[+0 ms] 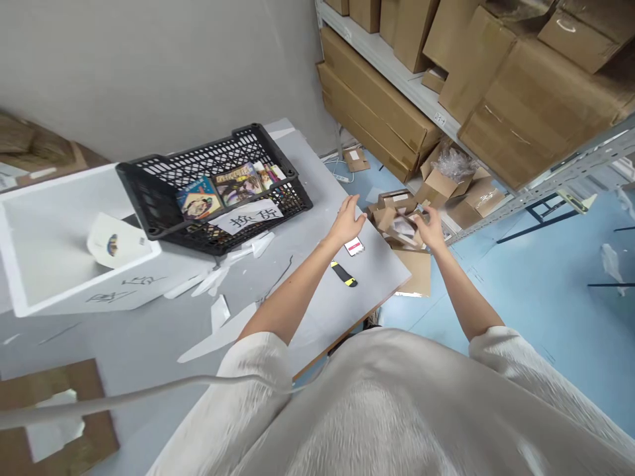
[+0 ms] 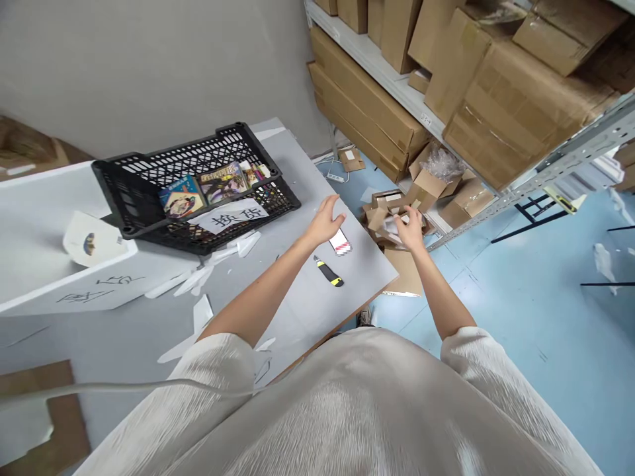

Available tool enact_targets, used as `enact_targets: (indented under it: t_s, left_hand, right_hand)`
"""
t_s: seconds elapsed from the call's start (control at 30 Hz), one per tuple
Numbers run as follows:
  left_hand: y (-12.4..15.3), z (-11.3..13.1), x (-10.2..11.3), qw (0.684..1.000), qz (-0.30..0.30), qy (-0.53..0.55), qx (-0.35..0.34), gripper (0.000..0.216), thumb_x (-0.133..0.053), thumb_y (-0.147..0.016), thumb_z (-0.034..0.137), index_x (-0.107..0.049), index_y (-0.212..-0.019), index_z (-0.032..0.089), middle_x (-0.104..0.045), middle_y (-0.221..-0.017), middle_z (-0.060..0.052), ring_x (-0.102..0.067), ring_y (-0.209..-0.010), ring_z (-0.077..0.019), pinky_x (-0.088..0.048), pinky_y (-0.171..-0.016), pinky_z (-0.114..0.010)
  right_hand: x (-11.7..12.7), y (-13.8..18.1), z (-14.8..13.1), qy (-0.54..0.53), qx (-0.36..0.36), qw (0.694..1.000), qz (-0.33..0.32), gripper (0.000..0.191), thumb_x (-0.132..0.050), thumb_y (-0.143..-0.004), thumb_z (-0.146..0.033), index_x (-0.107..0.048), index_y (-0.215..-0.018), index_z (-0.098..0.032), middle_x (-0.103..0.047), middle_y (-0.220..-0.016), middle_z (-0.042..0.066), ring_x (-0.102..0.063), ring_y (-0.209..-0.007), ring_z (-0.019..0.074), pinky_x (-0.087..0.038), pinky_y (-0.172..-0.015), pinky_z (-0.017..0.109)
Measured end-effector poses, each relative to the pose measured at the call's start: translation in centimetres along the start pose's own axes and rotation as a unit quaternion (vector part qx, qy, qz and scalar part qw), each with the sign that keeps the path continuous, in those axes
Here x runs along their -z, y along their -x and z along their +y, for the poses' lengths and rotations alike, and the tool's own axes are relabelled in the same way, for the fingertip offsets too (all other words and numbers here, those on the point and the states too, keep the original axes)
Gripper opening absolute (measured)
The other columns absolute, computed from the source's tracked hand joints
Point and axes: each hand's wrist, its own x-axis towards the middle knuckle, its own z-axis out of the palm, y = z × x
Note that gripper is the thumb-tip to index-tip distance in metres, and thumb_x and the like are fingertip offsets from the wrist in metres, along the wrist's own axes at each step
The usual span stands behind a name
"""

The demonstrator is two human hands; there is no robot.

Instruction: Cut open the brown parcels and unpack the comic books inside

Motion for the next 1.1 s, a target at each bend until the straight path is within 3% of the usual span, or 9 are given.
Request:
enact_targets:
  t_s: [0.3, 0.53, 0.8, 1.1]
  left_hand:
    - [0.9, 0.0, -1.0, 1.0, -0.024, -0.013, 0.011, 0.074, -0.065, -0.099, 0.037, -0.051, -0.171, 0.027, -0.044, -0.182, -0.014, -0.037, -0.174, -0.0339, -0.032, -0.144, -0.057]
    - [3.6, -2.4, 0.1, 0.998, 0.001, -0.024, 0.057, 0.068, -0.064, -0.1, 0.037, -0.055, -0.167, 0.025, -0.043, -0.183, -0.015, -0.038, -0.174, -0.0332, -0.033, -0.143, -0.055]
    - [10.4, -5.4, 4.8, 0.988, 0.074, -0.041, 0.131, 0.065, -0.062, -0.1, 0.034, -0.057, -0.164, 0.023, -0.047, -0.18, -0.016, -0.042, -0.172, -0.0329, -0.034, -0.143, -0.053]
    - [20.9, -9.3, 10.3, 0.97, 0.146, -0.03, 0.19, 0.064, -0.061, -0.1, 0.036, -0.058, -0.162, 0.023, -0.056, -0.174, -0.015, -0.051, -0.165, -0.0325, -0.039, -0.14, -0.052]
  right_hand:
    - [-3.7, 1.2, 0.5, -0.026, -0.051, 0.992, -0.109, 0.042, -0.075, -0.09, -0.047, -0.08, -0.125, -0.025, -0.073, -0.146, 0.014, -0.064, -0.143, 0.0364, -0.048, -0.13, 0.058]
    - [-6.8, 2.0, 0.2, -0.043, -0.054, 0.981, -0.182, 0.039, -0.078, -0.087, -0.046, -0.082, -0.118, -0.023, -0.078, -0.135, 0.013, -0.07, -0.133, 0.0331, -0.05, -0.128, 0.055]
    - [-12.9, 3.6, -3.4, -0.051, -0.013, 0.961, -0.273, 0.031, -0.075, -0.087, -0.041, -0.083, -0.113, -0.025, -0.08, -0.132, 0.009, -0.071, -0.131, 0.0316, -0.05, -0.128, 0.054]
    - [-20.4, 8.2, -9.4, -0.06, 0.033, 0.926, -0.371, 0.034, -0.072, -0.086, -0.04, -0.083, -0.115, -0.024, -0.081, -0.132, 0.01, -0.072, -0.129, 0.0301, -0.054, -0.123, 0.052]
